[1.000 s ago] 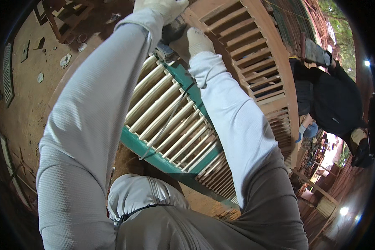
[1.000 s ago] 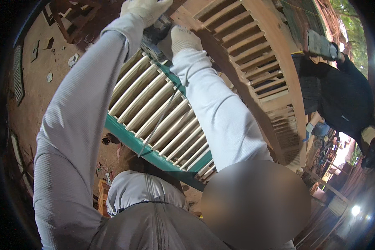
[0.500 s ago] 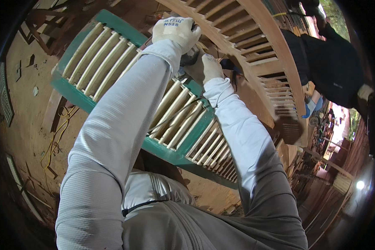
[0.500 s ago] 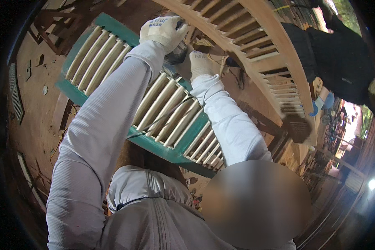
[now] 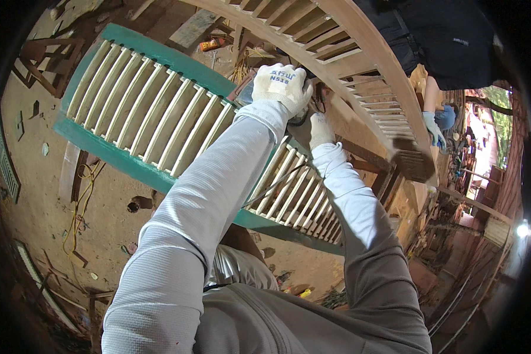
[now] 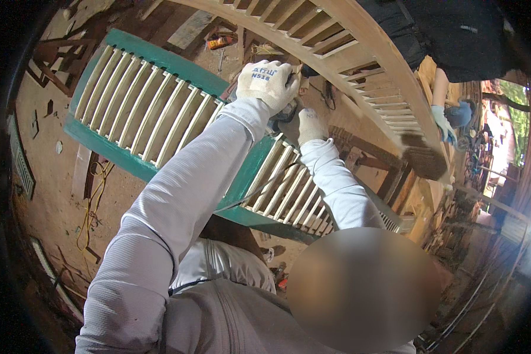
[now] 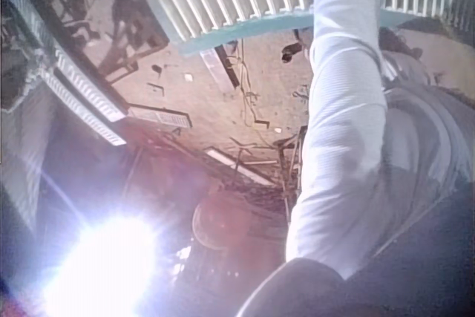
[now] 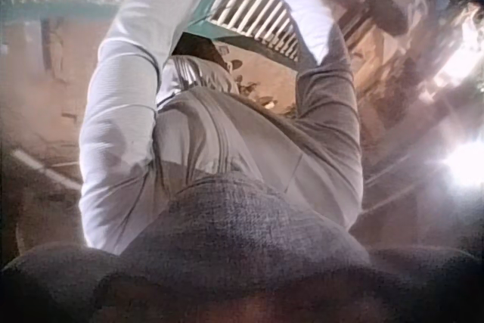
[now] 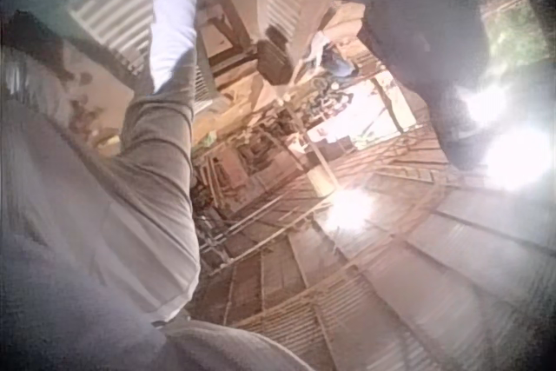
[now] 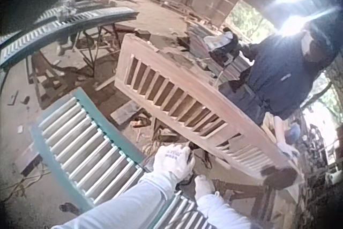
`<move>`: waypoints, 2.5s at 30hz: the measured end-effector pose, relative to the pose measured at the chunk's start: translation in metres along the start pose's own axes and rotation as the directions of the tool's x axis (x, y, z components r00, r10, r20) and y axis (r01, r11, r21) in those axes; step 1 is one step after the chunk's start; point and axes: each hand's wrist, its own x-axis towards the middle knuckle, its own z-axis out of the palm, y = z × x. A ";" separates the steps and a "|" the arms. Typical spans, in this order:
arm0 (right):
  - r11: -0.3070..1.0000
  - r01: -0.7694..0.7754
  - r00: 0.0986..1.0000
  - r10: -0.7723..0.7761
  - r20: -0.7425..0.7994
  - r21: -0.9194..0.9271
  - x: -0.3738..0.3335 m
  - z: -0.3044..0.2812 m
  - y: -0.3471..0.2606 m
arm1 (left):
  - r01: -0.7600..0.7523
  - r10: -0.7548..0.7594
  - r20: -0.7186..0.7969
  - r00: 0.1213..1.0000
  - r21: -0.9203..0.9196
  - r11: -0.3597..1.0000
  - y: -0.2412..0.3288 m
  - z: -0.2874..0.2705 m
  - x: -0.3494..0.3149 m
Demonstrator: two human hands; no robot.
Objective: The person sands a green-framed wooden slatted panel using a handheld electric sander. They move the sander along the slats and edges, then flip the panel to continue sanding the opposite side. A second person is visible in the background working on a similar panel.
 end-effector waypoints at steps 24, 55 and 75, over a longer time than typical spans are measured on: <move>0.956 0.198 0.975 -0.216 -0.061 -0.218 0.120 -0.047 -0.224 | 0.306 -0.294 -0.153 0.943 0.061 0.950 -0.179 -0.144 0.036; 0.903 0.415 0.900 -0.425 -0.101 -0.109 0.265 -0.082 -0.452 | 0.330 -0.295 -0.377 0.878 0.031 0.943 -0.390 -0.296 0.087; 0.947 0.286 0.949 -0.301 -0.091 -0.147 0.120 -0.031 -0.185 | 0.244 -0.225 -0.166 0.960 0.106 0.964 -0.164 -0.123 0.042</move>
